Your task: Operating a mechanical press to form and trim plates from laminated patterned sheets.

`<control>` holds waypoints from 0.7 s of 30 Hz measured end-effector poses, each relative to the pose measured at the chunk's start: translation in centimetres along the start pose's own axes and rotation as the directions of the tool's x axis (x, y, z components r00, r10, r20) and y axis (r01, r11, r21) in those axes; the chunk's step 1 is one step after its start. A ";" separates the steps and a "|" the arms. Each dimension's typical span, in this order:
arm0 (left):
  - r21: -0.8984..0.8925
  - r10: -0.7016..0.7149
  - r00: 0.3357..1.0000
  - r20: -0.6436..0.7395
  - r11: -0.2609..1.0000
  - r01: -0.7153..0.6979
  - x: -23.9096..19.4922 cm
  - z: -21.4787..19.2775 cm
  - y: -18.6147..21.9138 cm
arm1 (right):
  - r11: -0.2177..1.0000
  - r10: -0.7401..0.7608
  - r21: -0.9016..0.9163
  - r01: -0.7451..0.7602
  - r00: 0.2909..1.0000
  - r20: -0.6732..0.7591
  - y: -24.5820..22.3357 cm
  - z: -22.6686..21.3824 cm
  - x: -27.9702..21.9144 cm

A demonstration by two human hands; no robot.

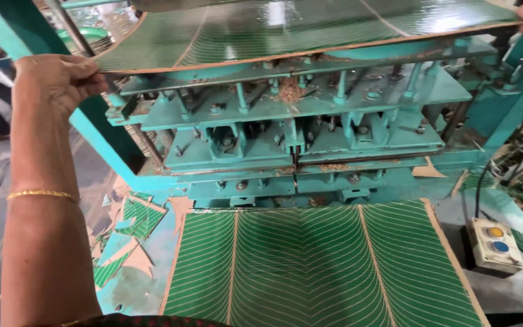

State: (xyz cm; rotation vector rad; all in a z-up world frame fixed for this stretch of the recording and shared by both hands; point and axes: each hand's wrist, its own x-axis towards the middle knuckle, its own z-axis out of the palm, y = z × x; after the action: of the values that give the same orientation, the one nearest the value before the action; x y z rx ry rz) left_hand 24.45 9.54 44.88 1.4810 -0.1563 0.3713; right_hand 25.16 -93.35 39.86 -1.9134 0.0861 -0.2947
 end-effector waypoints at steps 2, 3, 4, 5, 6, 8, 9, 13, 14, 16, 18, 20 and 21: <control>0.043 0.014 1.000 -0.001 0.999 -0.014 1.8 -0.2 -0.8 | 1.000 0.011 0.015 -0.011 1.000 -0.006 4.6 -0.2 1.9; 0.088 0.030 0.999 -0.013 0.996 -0.029 2.7 -0.3 -1.2 | 1.000 0.016 0.023 -0.016 1.000 -0.010 4.5 -0.8 4.1; 0.085 0.026 1.000 -0.003 0.996 -0.026 2.9 0.0 -1.3 | 1.000 0.023 0.021 -0.023 1.000 -0.019 3.0 1.1 1.8; 0.117 0.044 0.999 -0.008 0.992 -0.043 3.1 0.2 -1.3 | 1.000 -0.028 -0.007 0.027 0.996 -0.089 1.4 3.0 -0.4; 0.149 0.064 0.998 -0.013 0.987 -0.061 3.3 0.5 -1.3 | 0.996 -0.082 -0.038 0.077 0.984 -0.156 -0.3 5.1 -2.4; 0.202 0.082 0.997 -0.005 0.976 -0.079 3.6 1.3 -1.4 | 0.989 -0.144 -0.057 0.136 0.973 -0.183 -0.2 5.3 -3.0; 0.256 0.103 0.995 -0.006 0.962 -0.098 3.8 1.7 -1.4 | 0.977 -0.209 -0.076 0.197 0.957 -0.199 -0.2 5.5 -3.3; 0.235 0.113 0.993 0.027 0.965 -0.116 8.4 -0.9 -4.8 | 0.936 -0.352 -0.081 0.343 0.922 -0.163 2.8 4.3 -0.6; 0.222 0.121 0.992 0.042 0.967 -0.127 9.0 -1.3 -5.4 | 0.943 -0.333 -0.076 0.325 0.926 -0.178 2.5 4.7 -0.9; 0.210 0.127 0.990 0.059 0.968 -0.137 9.6 -1.7 -6.2 | 0.950 -0.312 -0.070 0.304 0.930 -0.194 2.7 4.9 -0.8; 0.356 0.111 0.993 0.037 0.927 -0.117 9.5 -1.8 -6.6 | 0.965 -0.261 -0.078 0.249 0.932 -0.250 3.8 4.8 -0.2; 0.347 0.132 0.991 0.031 0.928 -0.134 7.9 -0.8 -6.0 | 0.963 -0.268 -0.076 0.257 0.927 -0.261 6.5 3.4 1.9; 0.336 0.155 0.988 0.023 0.929 -0.154 6.9 -0.6 -5.6 | 0.960 -0.279 -0.074 0.269 0.921 -0.272 7.7 2.8 3.1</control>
State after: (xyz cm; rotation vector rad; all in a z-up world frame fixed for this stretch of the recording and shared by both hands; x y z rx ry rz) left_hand 32.74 10.86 41.87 1.8124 -0.2155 0.5495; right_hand 29.49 -94.15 32.22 -1.9079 0.0109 -0.7594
